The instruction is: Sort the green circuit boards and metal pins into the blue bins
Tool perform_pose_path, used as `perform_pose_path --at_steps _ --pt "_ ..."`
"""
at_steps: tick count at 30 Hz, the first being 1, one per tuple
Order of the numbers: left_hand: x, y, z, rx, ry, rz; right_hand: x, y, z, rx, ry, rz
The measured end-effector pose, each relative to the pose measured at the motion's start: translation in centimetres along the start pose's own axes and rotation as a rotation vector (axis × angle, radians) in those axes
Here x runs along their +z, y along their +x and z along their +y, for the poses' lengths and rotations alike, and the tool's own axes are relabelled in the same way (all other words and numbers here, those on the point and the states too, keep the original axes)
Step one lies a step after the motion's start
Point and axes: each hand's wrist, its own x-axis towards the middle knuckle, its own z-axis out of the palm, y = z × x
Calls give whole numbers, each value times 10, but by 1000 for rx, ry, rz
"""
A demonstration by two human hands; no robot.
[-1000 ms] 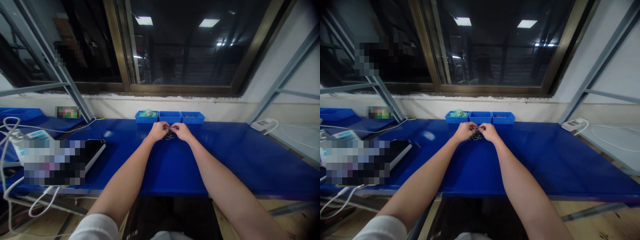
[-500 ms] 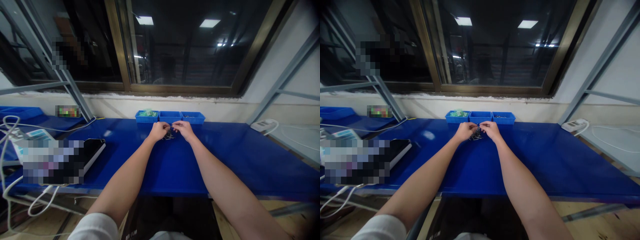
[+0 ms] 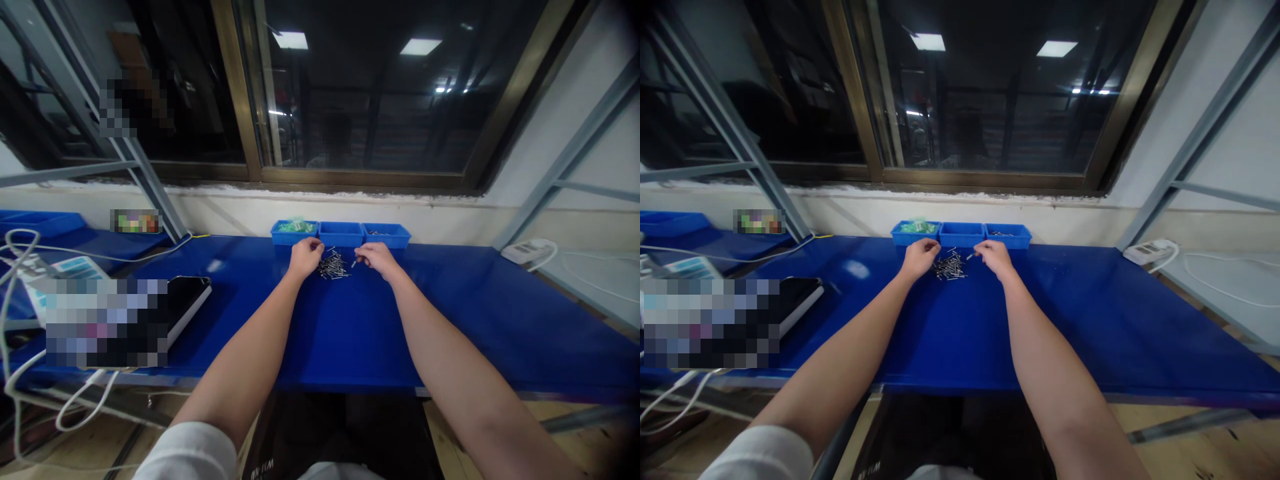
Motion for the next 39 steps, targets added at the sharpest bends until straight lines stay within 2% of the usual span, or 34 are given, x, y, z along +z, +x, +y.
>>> perform_pose_path --at_steps 3,5,7,11,17,21,24,30,34,39 --pt "1 0 0 2 11 -11 -6 5 2 -32 218 262" --pt "1 0 0 0 8 -21 -9 5 3 -14 341 299" --pt "1 0 0 -6 8 -26 -10 5 3 35 359 272" --pt "2 0 -2 -17 32 -34 -5 2 3 86 247 226" --pt "4 1 -8 25 165 -63 2 3 5 54 94 137" --pt "7 2 -14 26 235 -90 4 4 10 -27 -61 153" --pt "11 1 -15 46 266 -166 8 3 11 -103 -192 161" --pt "18 -8 -14 107 317 -372 21 -6 3 -244 -432 43" --pt "15 -14 -8 180 336 -478 28 -10 -1 -255 -501 -7" --pt "9 -19 -1 224 374 -606 32 -11 -3 -196 -570 -62"
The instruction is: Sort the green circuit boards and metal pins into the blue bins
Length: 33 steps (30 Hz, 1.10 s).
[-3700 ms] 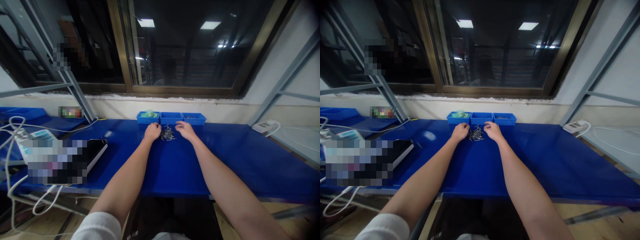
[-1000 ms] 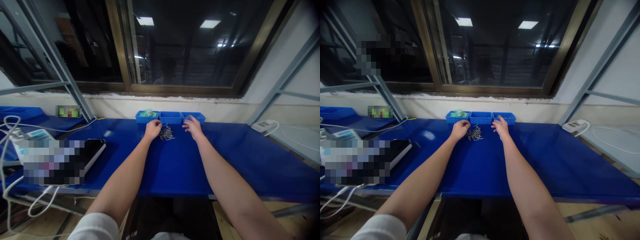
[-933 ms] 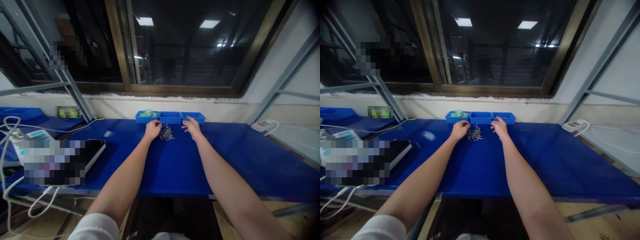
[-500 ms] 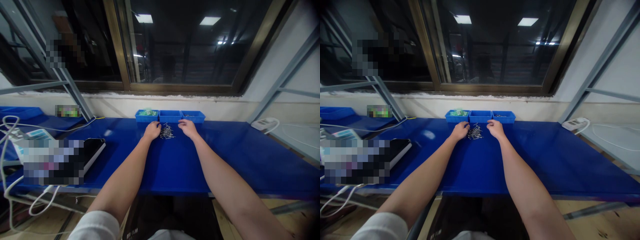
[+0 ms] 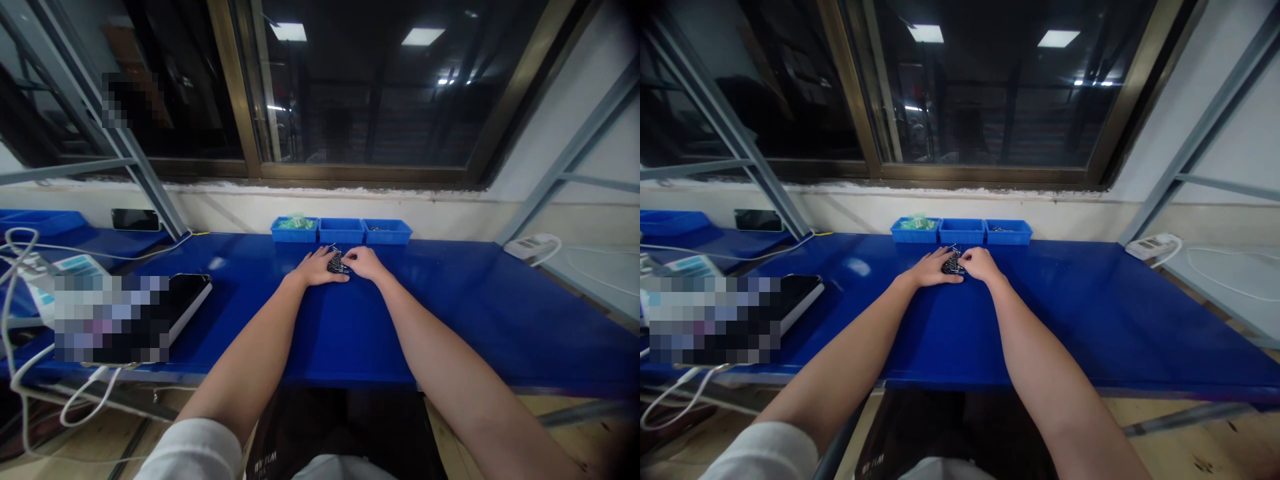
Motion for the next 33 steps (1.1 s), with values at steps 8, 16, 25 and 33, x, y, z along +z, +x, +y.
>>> perform_pose_path --at_steps 8,16,25,33 --pt "4 1 -1 1 29 24 9 2 -2 91 -79 10" --pt "5 3 1 -19 41 44 9 5 -5 144 -132 -15" --pt "6 4 0 1 -11 179 6 7 -6 123 6 80" --pt "-2 5 20 108 -3 382 11 12 -8 20 345 127"
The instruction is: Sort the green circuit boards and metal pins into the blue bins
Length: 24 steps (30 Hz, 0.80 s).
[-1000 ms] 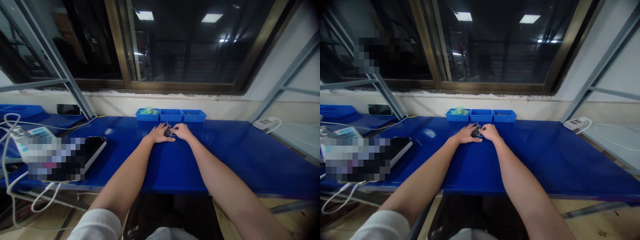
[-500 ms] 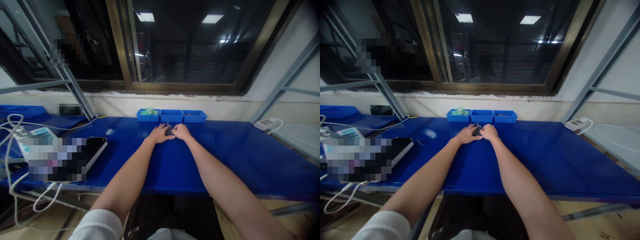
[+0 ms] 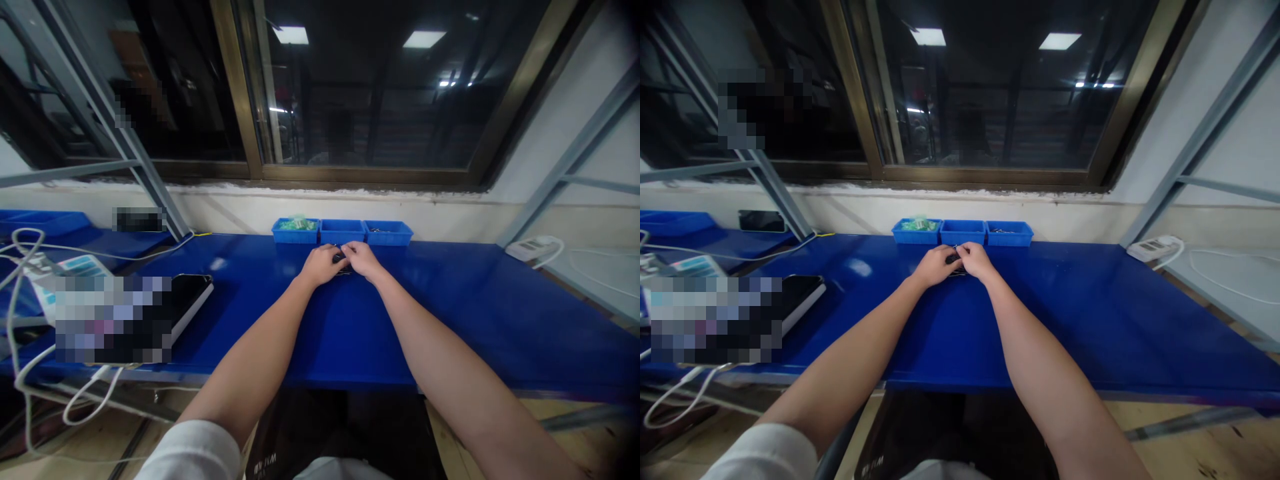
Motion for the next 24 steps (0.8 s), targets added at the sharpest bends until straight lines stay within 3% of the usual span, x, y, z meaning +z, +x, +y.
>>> perform_pose_path --at_steps 6,10,17,24 --pt "-2 1 12 6 69 -38 -1 0 1 -17 5 -51" --pt "-1 1 11 -45 86 -73 -2 -4 -1 -45 -30 -5" --pt "-2 2 10 5 72 30 -5 -9 -15 -186 5 42" --pt "-6 1 11 -45 9 51 -15 -8 -13 -151 123 73"
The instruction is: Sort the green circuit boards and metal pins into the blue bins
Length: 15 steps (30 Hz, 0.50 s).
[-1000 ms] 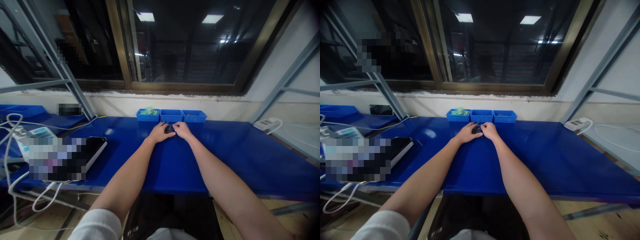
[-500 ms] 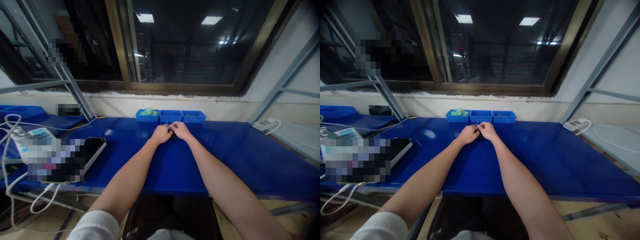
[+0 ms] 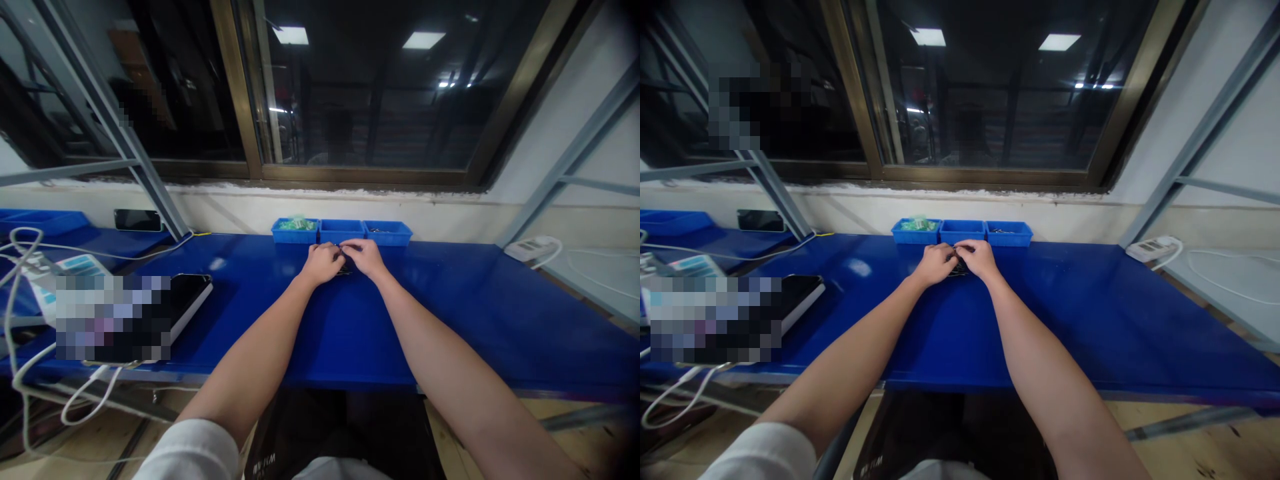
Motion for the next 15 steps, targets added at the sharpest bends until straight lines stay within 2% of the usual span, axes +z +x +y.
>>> perform_pose_path --at_steps 3,5,8,10,11,15 --pt "-5 0 -3 -78 -61 45 -6 0 -1 47 66 -29" --pt "-8 0 -8 -171 -83 77 -10 -1 -4 128 114 -151" --pt "-10 1 -16 -309 -89 112 -13 -3 -8 270 169 -401" --pt "-10 2 -21 -367 -95 138 -13 -3 -8 304 164 -460" --pt "-10 2 -22 -382 -100 150 -12 -2 -8 294 152 -420" --pt "-8 3 -25 -409 -115 172 -10 3 -2 186 168 -61"
